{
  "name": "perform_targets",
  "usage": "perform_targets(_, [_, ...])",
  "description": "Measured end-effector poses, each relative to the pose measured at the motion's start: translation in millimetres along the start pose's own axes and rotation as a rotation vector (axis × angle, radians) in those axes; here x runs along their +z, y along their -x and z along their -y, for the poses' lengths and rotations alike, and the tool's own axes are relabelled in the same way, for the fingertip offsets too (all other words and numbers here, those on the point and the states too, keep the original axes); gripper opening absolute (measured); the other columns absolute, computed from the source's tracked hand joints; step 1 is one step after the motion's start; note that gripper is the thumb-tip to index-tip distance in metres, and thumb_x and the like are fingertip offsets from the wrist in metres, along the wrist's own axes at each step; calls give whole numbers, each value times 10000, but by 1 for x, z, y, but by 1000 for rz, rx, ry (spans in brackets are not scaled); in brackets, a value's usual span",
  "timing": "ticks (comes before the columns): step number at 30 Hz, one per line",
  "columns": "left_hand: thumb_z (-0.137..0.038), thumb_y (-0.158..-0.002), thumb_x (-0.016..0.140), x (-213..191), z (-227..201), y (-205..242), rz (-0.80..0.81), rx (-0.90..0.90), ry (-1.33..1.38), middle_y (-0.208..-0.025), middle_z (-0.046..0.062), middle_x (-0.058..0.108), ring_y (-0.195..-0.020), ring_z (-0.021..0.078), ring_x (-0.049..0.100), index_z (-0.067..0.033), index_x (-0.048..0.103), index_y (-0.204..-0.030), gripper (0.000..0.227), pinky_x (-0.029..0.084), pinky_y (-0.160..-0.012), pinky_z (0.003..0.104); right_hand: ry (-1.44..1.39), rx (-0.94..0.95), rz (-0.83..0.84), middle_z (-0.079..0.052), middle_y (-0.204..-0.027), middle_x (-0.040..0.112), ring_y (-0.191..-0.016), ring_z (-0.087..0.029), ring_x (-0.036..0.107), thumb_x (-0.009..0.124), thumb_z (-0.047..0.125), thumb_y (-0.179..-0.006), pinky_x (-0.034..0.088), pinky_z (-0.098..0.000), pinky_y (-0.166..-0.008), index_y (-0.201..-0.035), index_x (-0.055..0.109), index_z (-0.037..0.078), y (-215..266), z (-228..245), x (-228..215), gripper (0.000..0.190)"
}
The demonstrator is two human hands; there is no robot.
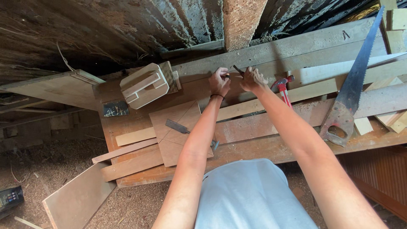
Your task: The person marks a wooden plank with a marker and then uses a hand saw to cut the plank along the marked line. The person holds the wood steady with one hand while sawing with the other.
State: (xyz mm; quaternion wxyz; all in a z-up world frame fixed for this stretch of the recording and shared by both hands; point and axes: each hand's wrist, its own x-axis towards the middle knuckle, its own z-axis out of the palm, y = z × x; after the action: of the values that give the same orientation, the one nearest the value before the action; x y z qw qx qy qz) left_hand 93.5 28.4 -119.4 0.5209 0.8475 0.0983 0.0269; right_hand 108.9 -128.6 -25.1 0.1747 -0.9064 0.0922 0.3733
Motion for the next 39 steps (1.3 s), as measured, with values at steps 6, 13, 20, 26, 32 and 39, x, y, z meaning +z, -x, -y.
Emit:
perform_targets(6, [-15, -771, 704, -14, -5, -7, 75, 181, -119, -925, 149, 731, -799, 267, 705, -86, 717, -1158, 394, 569, -748, 365, -66, -143, -38, -285, -1377, 565, -1268, -456, 572, 615, 326, -942, 492, -512, -1022, -1365, 566, 7, -32, -17, 10, 532])
perform_targets(13, [-39, -876, 673, -8, -18, -17, 222, 64, -27, -1048, 123, 770, -933, 245, 764, -79, 725, -1201, 332, 591, -832, 345, -143, -180, -3, -274, -1045, 692, -1033, -412, 673, 630, 343, -908, 532, -474, -886, -1110, 694, -18, -60, -36, 19, 418])
perform_targets(20, [-29, -926, 639, -7, -30, -25, 276, 168, 60, -959, 117, 751, -860, 222, 757, -32, 732, -1081, 181, 604, -762, 324, -121, -198, 128, -224, -904, 736, -859, -346, 713, 643, 388, -947, 550, -474, -796, -984, 729, -24, -57, -38, 10, 423])
perform_targets(26, [-76, -954, 673, -1, -17, -35, 386, 87, 26, -887, 103, 773, -817, 199, 759, -38, 735, -1009, 91, 585, -755, 318, -357, -21, 349, -85, -895, 695, -883, -257, 732, 619, 314, -979, 611, -460, -730, -1073, 683, 69, -29, -31, -14, 270])
perform_targets(32, [-76, -962, 597, 5, 1, -34, 228, 176, -50, -892, 139, 713, -832, 288, 707, -35, 656, -966, 72, 550, -776, 390, -425, 37, 340, -119, -947, 686, -927, -294, 743, 585, 281, -1008, 611, -493, -721, -1149, 669, 59, -8, -19, -33, 276])
perform_targets(39, [-84, -897, 656, 5, -12, -33, 135, 143, -224, -896, 158, 688, -849, 345, 690, -91, 731, -951, 92, 537, -768, 416, -640, 11, 321, -135, -1104, 709, -1001, -295, 702, 596, 292, -998, 637, -498, -722, -1251, 626, 49, 37, -27, -69, 353])
